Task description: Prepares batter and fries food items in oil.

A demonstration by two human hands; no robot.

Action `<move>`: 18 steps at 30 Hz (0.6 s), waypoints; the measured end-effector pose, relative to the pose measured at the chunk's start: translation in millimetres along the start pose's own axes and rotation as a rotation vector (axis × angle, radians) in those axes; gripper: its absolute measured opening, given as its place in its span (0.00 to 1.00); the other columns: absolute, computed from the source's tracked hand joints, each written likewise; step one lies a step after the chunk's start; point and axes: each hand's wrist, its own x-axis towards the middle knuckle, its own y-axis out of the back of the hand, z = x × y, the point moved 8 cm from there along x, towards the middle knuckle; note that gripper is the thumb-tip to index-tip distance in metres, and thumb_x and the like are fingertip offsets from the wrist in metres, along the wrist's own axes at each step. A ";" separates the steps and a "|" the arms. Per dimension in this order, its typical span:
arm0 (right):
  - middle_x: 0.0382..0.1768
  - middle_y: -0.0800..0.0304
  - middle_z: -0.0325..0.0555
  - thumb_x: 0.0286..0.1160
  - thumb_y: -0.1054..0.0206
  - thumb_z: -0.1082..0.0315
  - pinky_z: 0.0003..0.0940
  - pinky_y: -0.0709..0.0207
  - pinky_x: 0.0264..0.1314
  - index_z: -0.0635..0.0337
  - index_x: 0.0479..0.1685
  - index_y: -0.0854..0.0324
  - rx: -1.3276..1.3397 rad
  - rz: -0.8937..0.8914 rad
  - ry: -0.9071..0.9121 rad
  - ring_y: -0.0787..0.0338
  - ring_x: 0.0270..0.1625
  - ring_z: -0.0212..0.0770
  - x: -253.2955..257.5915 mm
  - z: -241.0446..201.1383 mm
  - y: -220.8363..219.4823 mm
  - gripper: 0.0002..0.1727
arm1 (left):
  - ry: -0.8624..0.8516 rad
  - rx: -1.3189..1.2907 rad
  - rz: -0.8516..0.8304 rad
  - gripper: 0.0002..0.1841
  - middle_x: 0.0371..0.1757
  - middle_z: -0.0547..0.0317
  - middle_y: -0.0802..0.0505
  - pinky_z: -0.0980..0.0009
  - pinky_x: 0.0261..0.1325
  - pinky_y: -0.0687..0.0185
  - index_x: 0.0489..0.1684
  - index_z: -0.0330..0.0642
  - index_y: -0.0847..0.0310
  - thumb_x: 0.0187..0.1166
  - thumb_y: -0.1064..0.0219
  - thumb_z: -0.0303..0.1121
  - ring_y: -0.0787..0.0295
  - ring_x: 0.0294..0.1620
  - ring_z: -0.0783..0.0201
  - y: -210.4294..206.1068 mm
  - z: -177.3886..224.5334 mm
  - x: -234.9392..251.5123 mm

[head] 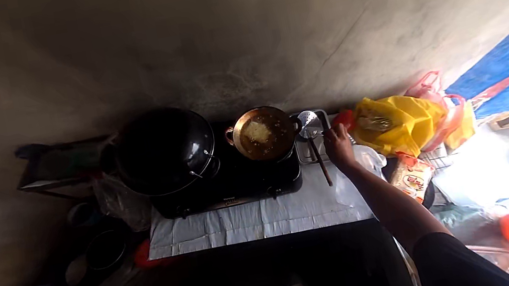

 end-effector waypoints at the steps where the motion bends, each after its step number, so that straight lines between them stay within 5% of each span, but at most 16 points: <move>1: 0.64 0.19 0.63 0.82 0.36 0.69 0.58 0.18 0.69 0.61 0.56 0.13 -0.015 -0.017 -0.016 0.19 0.70 0.64 -6.0 3.2 -17.0 0.11 | 0.025 -0.044 0.034 0.24 0.58 0.38 0.08 0.47 0.56 0.11 0.69 0.32 0.20 0.95 0.49 0.44 0.07 0.53 0.46 10.5 6.9 -1.4; 4: 0.68 0.22 0.66 0.81 0.36 0.70 0.60 0.21 0.72 0.61 0.56 0.13 -0.053 -0.103 -0.101 0.23 0.75 0.68 -27.9 25.0 -63.3 0.11 | -0.125 -0.128 -0.011 0.26 0.48 0.45 0.06 0.53 0.48 0.09 0.60 0.35 0.14 0.95 0.53 0.48 0.06 0.46 0.54 0.0 95.9 2.2; 7: 0.70 0.23 0.68 0.80 0.36 0.71 0.59 0.21 0.72 0.61 0.59 0.13 -0.045 -0.190 -0.239 0.24 0.76 0.68 -46.8 41.0 -86.8 0.14 | -0.297 -0.283 -0.224 0.22 0.49 0.46 0.06 0.58 0.46 0.07 0.69 0.36 0.21 0.94 0.49 0.44 0.06 0.45 0.56 -54.9 207.8 23.3; 9: 0.72 0.25 0.70 0.79 0.36 0.71 0.58 0.22 0.74 0.61 0.61 0.14 -0.046 -0.249 -0.280 0.24 0.77 0.67 -54.5 48.0 -92.3 0.15 | -0.159 -0.433 -0.350 0.28 0.56 0.44 0.07 0.55 0.50 0.10 0.77 0.38 0.26 0.96 0.58 0.50 0.06 0.50 0.52 -98.6 259.1 37.6; 12: 0.70 0.22 0.68 0.82 0.39 0.69 0.53 0.24 0.78 0.60 0.62 0.14 0.010 -0.302 -0.244 0.22 0.76 0.63 -57.3 45.3 -78.7 0.15 | 0.105 -0.668 -0.452 0.35 0.62 0.45 0.10 0.59 0.52 0.15 0.79 0.40 0.30 0.94 0.65 0.60 0.09 0.53 0.55 -146.9 299.7 51.6; 18: 0.62 0.10 0.51 0.85 0.40 0.64 0.46 0.23 0.78 0.56 0.59 0.11 0.147 -0.184 -0.087 0.15 0.71 0.51 -122.0 11.9 8.5 0.15 | 0.146 -0.935 -0.397 0.23 0.26 0.61 0.18 0.72 0.21 0.25 0.44 0.45 0.28 0.95 0.64 0.49 0.23 0.19 0.68 -168.6 308.6 70.5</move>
